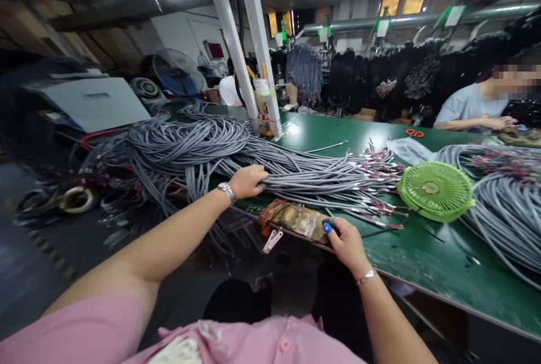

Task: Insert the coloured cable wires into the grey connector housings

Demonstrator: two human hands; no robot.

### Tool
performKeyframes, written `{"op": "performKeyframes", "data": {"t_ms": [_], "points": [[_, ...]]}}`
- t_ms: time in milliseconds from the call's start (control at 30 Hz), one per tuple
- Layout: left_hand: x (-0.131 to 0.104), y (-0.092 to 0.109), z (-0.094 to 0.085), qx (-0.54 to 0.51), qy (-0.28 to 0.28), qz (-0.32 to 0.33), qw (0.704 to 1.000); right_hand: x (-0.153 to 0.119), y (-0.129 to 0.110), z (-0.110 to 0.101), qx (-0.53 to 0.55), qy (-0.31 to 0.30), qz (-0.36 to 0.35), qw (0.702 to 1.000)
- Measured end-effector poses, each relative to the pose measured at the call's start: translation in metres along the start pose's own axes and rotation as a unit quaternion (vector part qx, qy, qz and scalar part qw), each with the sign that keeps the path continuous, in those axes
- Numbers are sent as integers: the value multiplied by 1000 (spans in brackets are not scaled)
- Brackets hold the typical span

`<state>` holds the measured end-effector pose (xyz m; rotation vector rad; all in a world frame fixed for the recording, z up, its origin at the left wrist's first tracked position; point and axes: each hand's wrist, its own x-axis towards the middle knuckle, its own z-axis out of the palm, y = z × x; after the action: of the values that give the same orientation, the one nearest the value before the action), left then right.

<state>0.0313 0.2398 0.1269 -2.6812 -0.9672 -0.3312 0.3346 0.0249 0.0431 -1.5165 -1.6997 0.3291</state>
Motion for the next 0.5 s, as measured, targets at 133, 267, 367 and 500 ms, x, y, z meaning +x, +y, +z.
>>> {"op": "performKeyframes", "data": {"t_ms": [133, 267, 367, 500], "points": [[-1, -8, -17, -27, 68, -80, 994, 2, 0, 0, -6, -3, 4, 1000], [-8, 0, -17, -86, -61, -33, 994, 3, 1, 2, -4, -18, 0, 1000], [-7, 22, -11, -173, -124, 6, 977, 3, 9, 4, -31, -20, 4, 999], [8, 51, -10, -211, -85, -46, 973, 5, 19, 7, -66, -25, 19, 997]]}}
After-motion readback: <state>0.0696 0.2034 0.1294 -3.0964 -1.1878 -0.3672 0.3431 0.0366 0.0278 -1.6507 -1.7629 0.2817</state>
